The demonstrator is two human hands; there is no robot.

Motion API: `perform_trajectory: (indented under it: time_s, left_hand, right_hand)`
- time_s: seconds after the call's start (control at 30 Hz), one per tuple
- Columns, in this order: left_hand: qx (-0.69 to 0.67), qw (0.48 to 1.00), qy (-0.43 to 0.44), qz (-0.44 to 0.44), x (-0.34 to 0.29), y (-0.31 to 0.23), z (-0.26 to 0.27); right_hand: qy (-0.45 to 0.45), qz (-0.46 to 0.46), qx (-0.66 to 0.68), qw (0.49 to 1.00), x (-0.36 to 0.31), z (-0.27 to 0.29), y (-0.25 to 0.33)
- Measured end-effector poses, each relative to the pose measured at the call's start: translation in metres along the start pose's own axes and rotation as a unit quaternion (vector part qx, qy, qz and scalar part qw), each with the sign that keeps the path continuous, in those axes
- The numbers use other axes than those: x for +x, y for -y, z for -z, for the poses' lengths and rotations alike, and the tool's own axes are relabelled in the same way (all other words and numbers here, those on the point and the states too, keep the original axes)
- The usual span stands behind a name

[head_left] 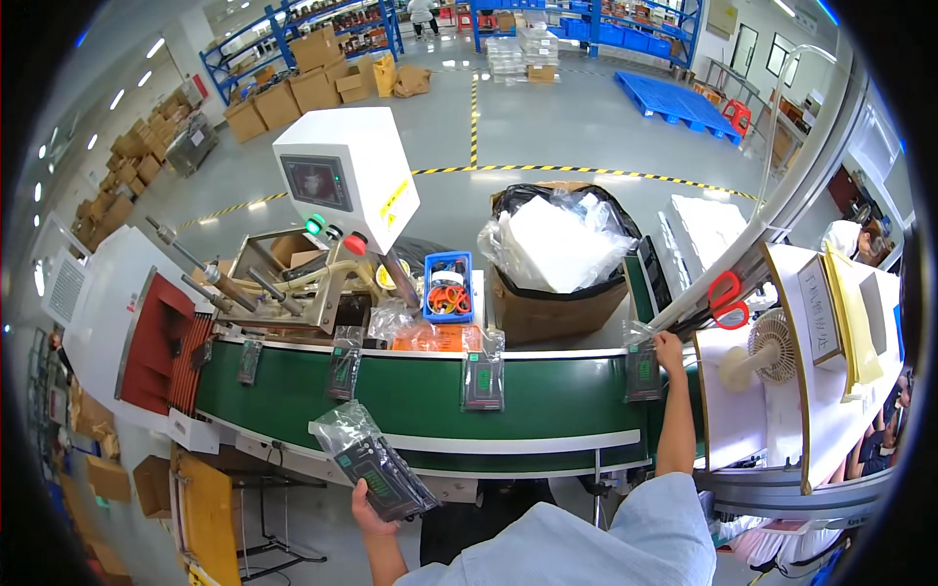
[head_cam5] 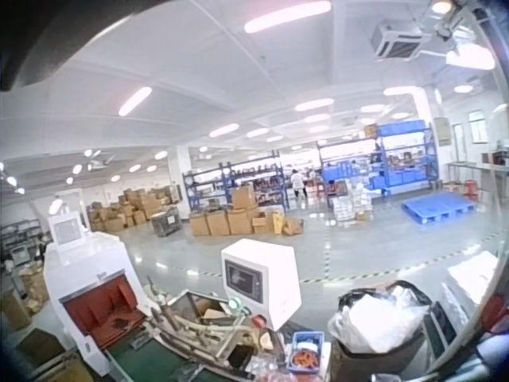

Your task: The person stands at a conveyor belt in a factory setting, picking up small, individually wrapped electronic components. They place these items into larger clear plastic bags and then arrange the filled bags on the moving belt. The process is repetitive, involving picking, bagging, and placing items for downstream processing.

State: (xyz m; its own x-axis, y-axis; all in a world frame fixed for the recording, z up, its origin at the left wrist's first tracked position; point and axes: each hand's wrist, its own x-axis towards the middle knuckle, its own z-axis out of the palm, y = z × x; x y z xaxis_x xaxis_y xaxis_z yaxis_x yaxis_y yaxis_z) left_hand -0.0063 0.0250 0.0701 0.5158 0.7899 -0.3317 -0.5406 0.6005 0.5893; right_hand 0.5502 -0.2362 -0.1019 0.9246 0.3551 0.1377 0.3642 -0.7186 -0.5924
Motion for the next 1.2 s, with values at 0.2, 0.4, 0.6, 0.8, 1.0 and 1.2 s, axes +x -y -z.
perform_trajectory:
  time_s: [0.2, 0.4, 0.6, 0.8, 1.0, 1.2]
  left_hand:
    - [-0.035, 0.997, -0.003, 0.061, -0.002, 0.007, -0.007]
    - [-0.028, 0.994, -0.008, 0.105, 0.0, 0.02, 0.013]
    - [0.009, 0.99, 0.054, 0.132, 0.003, 0.035, 0.02]
    - [0.042, 0.991, 0.017, 0.129, 0.003, 0.033, 0.021]
    - [0.136, 0.981, 0.04, 0.132, 0.0, 0.039, 0.025]
    - [0.148, 0.974, 0.066, 0.16, 0.003, 0.051, 0.045]
  right_hand:
    - [-0.047, -0.07, 0.031, 0.996, -0.035, -0.083, 0.023]
    - [-0.091, -0.068, -0.021, 0.993, -0.06, -0.114, 0.071]
    - [-0.029, -0.09, 0.033, 0.995, -0.073, -0.129, 0.097]
    - [-0.093, -0.09, 0.05, 0.99, -0.079, -0.123, 0.117]
    - [0.3, 0.03, 0.263, 0.916, -0.144, -0.075, 0.238]
    - [0.614, 0.042, 0.411, 0.672, -0.21, -0.03, 0.333]
